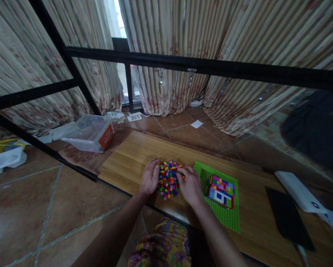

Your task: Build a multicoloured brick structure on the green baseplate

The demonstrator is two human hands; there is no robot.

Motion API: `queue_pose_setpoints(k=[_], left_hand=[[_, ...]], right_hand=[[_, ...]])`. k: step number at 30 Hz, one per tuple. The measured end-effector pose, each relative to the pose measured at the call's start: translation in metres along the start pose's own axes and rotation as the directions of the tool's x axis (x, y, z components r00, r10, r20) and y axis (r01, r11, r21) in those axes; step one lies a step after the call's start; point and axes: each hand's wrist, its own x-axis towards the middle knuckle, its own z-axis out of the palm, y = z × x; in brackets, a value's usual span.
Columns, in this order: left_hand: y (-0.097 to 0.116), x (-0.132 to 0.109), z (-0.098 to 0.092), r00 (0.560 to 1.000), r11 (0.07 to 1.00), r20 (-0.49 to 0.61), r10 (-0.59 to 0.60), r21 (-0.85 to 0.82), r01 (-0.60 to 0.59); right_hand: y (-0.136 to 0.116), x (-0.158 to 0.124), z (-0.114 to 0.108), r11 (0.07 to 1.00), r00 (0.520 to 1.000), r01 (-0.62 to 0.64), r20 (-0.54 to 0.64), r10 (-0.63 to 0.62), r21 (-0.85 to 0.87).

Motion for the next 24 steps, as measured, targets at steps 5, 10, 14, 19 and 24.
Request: queue_pose_setpoints(k=[5, 10, 14, 19, 24], left_hand=[[0.002, -0.001, 0.0, 0.999, 0.999, -0.024, -0.034, -0.02, 0.033], [0.001, -0.001, 0.0, 0.998, 0.999, -0.023, -0.05, -0.013, 0.05], [0.0, -0.001, 0.0, 0.999, 0.999, -0.013, -0.035, 0.001, 0.035], [0.001, 0.0, 0.0, 1.0, 0.999, -0.006, -0.031, 0.015, 0.031], [0.0, 0.001, -0.001, 1.0, 0.999, -0.006, -0.025, 0.041, 0.026]], right_hand=[[-0.007, 0.002, 0.019, 0.995, 0.997, 0.053, -0.047, -0.057, -0.082], [-0.011, -0.005, 0.027, 0.992, 0.999, 0.02, -0.038, -0.025, -0.124], [-0.015, -0.006, 0.029, 0.995, 0.999, -0.029, -0.041, 0.026, -0.099], [-0.017, -0.005, 0.032, 0.998, 0.996, -0.064, -0.064, 0.063, -0.016], [-0.019, -0.006, 0.034, 0.995, 0.994, -0.083, -0.068, 0.086, 0.056]])
